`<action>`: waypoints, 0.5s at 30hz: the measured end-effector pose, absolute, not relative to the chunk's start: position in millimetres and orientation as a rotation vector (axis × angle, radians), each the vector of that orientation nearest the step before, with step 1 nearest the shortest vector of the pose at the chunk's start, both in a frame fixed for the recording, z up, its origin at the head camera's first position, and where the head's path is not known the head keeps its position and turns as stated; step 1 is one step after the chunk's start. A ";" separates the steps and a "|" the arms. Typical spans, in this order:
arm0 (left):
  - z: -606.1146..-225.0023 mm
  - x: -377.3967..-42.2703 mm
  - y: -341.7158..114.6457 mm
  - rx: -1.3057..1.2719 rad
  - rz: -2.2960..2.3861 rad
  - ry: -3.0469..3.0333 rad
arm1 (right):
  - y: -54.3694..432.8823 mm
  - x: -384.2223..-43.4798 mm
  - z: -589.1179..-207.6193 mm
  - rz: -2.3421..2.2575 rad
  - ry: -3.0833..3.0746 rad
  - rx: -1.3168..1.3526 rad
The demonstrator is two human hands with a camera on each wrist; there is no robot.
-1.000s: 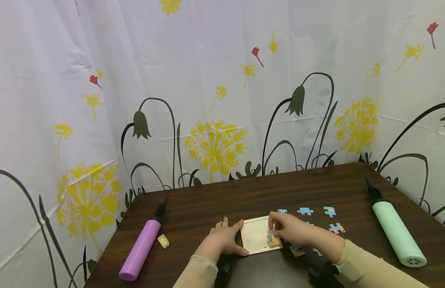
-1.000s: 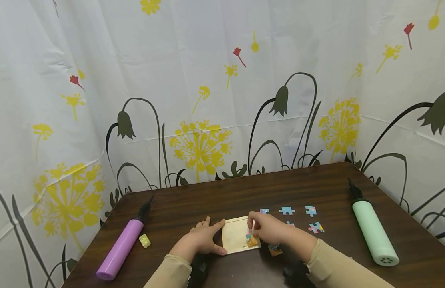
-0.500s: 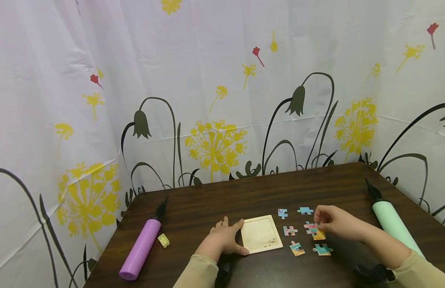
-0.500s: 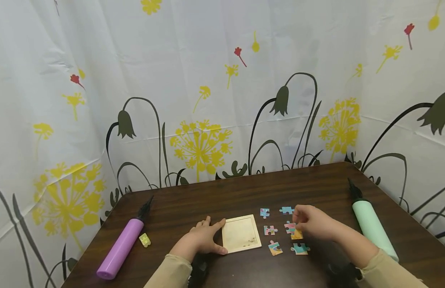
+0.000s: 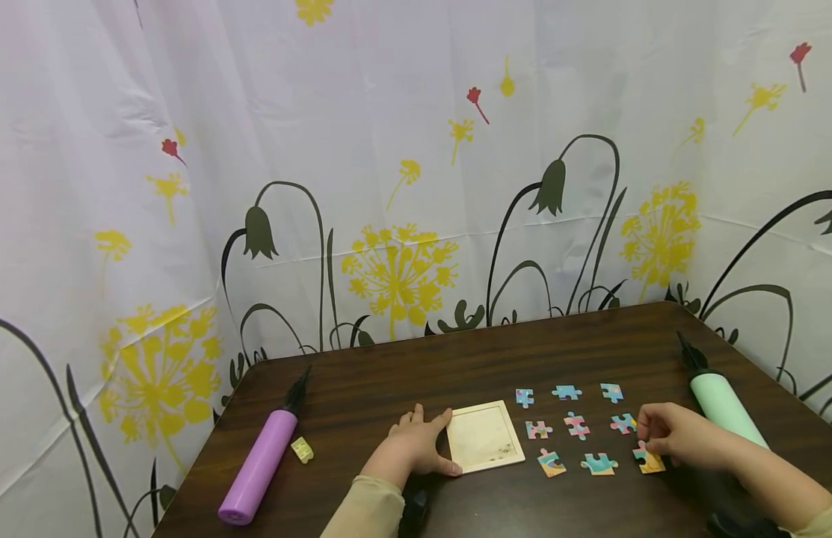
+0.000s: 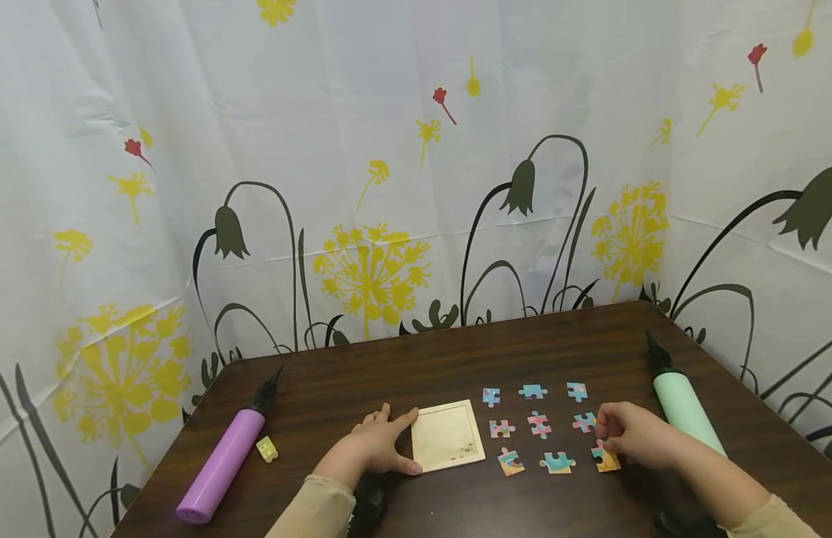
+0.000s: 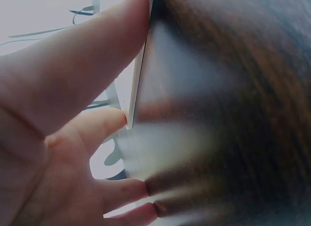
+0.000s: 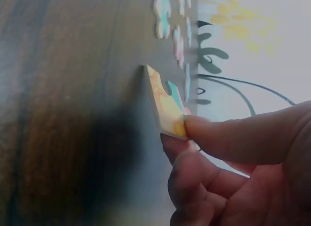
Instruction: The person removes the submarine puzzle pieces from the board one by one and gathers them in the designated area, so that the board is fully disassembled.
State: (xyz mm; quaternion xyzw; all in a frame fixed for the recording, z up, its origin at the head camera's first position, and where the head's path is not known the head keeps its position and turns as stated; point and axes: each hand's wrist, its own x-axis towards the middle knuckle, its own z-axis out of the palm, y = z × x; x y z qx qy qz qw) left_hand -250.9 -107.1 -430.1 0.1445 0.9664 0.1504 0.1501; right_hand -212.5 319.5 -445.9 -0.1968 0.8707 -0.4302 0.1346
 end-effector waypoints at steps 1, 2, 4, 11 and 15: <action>-430.4 -250.9 -107.1 0.414 0.432 2.777 | 319.8 -212.3 -446.8 -1.238 2.538 -0.566; -430.6 -251.0 -107.1 0.414 0.431 2.777 | 319.8 -212.2 -447.6 -1.229 2.554 -0.563; -430.7 -250.9 -106.9 0.414 0.428 2.779 | 319.6 -211.9 -448.6 -1.205 2.593 -0.557; -428.8 -250.3 -105.6 0.412 0.435 2.769 | 314.8 -212.4 -446.3 -1.151 2.671 -0.512; -430.0 -251.7 -106.5 0.414 0.417 2.769 | 304.3 -212.4 -440.1 -1.151 2.673 -0.521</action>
